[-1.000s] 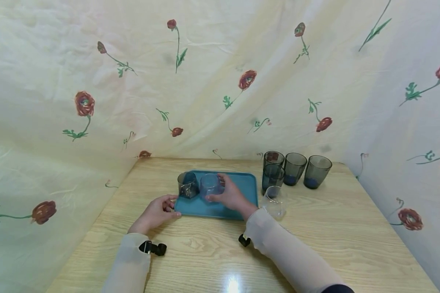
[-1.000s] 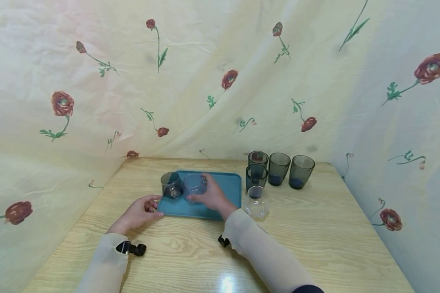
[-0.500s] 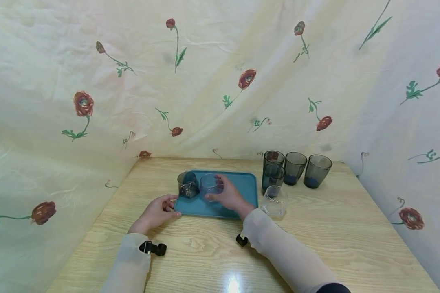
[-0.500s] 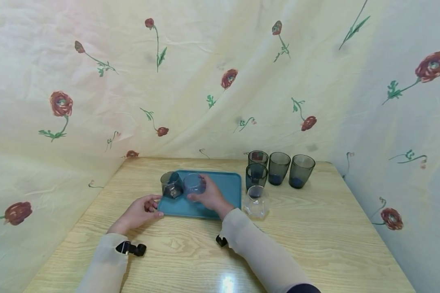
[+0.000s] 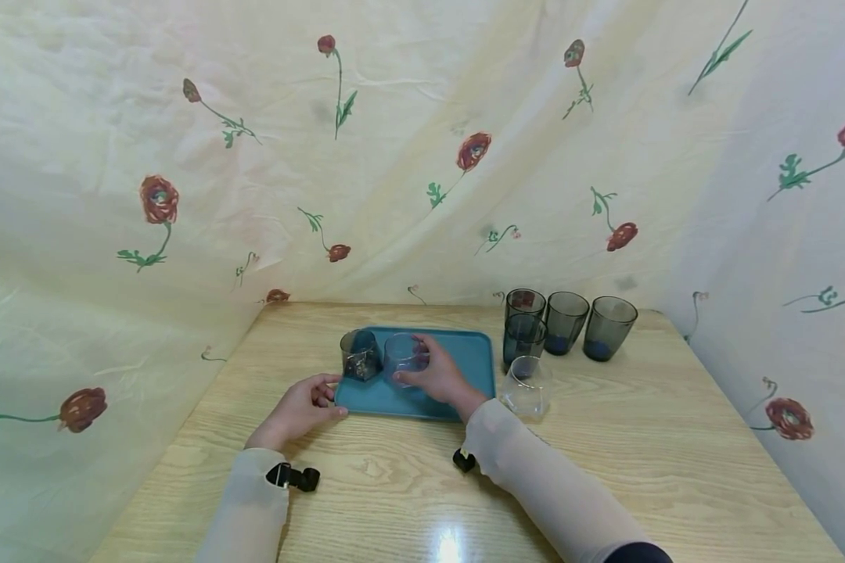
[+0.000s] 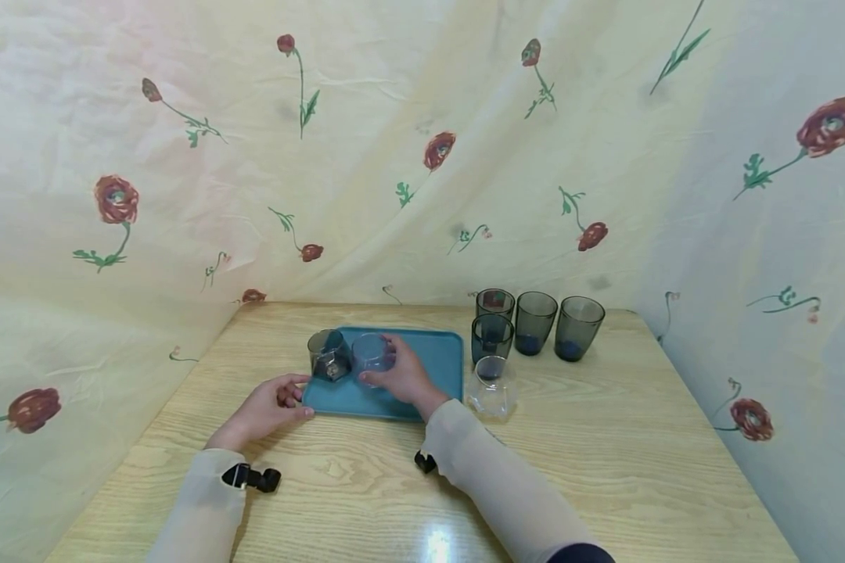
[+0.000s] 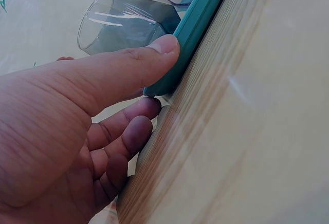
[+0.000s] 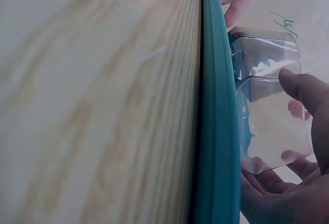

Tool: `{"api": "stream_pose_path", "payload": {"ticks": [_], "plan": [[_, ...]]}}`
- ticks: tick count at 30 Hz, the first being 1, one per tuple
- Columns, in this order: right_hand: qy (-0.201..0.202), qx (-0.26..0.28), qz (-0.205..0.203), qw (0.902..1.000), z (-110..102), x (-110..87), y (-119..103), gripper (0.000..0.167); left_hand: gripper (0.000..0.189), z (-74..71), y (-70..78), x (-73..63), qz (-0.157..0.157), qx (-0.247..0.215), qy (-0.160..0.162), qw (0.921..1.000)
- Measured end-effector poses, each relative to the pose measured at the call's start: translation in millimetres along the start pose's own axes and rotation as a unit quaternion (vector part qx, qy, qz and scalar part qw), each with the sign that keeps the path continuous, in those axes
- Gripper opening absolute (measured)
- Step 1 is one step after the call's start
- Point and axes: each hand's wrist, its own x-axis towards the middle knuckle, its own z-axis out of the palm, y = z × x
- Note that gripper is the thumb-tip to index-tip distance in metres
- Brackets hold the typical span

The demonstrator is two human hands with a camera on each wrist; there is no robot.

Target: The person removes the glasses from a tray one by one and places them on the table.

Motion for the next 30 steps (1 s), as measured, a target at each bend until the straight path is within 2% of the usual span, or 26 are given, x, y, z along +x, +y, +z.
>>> {"api": "stream_pose_path", "payload": {"ticks": [12, 30], "plan": [[0.017, -0.015, -0.013, 0.9997, -1.4, -2.8, -0.4, 0.077, 0.067, 0.2, -1.4, 1.0, -0.006, 0.008, 0.002, 0.9999], [0.027, -0.009, -0.026, 0.9993, -15.8, -19.8, -11.2, 0.082, 0.066, 0.2, -5.9, 2.5, 0.004, 0.004, -0.002, 1.0]]}}
